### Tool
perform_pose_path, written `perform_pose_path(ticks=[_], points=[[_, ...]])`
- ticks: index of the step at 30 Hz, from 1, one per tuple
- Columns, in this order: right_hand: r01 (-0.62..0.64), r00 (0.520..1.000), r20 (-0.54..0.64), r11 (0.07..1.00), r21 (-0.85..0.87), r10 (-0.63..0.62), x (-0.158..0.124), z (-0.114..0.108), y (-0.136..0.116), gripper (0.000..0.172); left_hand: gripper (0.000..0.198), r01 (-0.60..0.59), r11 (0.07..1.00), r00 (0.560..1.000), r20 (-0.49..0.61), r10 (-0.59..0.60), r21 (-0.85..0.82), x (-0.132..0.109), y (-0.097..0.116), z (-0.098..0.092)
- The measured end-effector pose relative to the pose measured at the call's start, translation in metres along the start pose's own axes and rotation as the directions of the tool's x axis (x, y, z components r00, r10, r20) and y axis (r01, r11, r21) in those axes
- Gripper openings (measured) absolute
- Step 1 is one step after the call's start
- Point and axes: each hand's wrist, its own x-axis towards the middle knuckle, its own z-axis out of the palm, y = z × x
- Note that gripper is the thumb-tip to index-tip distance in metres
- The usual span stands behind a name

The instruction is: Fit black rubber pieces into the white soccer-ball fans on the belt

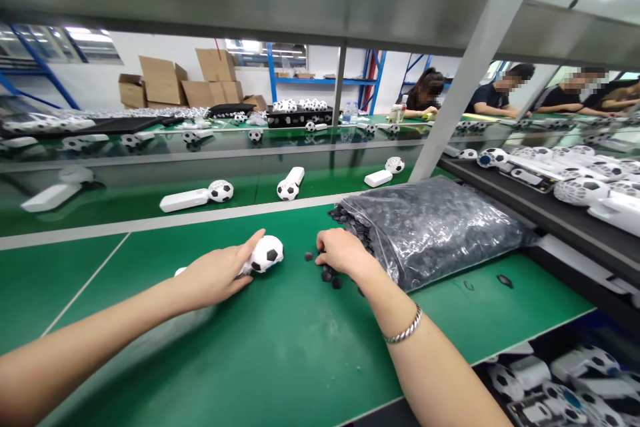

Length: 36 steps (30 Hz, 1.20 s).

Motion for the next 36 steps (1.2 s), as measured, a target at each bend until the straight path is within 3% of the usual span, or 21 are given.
perform_pose_path(ticks=[3,6,8,10,15,20,28,36], points=[[0.006,1.0,0.004,1.0,0.007,-0.006,-0.001,-0.001,0.0,0.013,0.061,0.028,0.993,0.993,-0.121,-0.014,0.113,0.005,0.001,0.007],[0.023,1.0,-0.016,1.0,0.021,-0.023,0.0,-0.003,-0.002,0.009,0.053,0.15,0.96,0.966,-0.242,-0.092,0.235,0.006,-0.003,0.011],[0.046,0.998,-0.041,0.998,0.033,-0.044,0.0,-0.003,-0.005,0.009,0.054,0.25,0.942,0.943,-0.279,-0.184,0.223,0.003,-0.008,0.009],[0.087,0.993,-0.085,0.995,0.057,-0.082,0.0,-0.003,-0.008,0.013,0.063,0.279,0.952,0.939,-0.242,-0.243,0.127,0.0,-0.011,0.005],[0.182,0.965,-0.217,0.97,0.159,-0.145,0.0,-0.001,-0.014,0.01,0.075,0.123,0.958,0.992,0.014,-0.124,-0.257,0.0,-0.013,-0.005],[0.27,0.916,-0.347,0.951,0.154,-0.204,0.002,0.002,-0.017,0.006,0.072,0.147,0.911,0.982,-0.054,-0.181,-0.386,0.016,-0.014,0.003],[0.473,0.84,-0.417,0.846,0.246,-0.348,-0.005,0.005,-0.033,0.014,0.077,0.147,0.93,0.982,-0.066,-0.179,-0.337,0.029,0.0,0.003],[0.5,0.85,-0.341,0.816,0.29,-0.4,-0.01,0.018,-0.05,0.009,0.076,0.057,0.919,0.976,-0.173,-0.134,-0.39,0.031,0.008,0.009]])
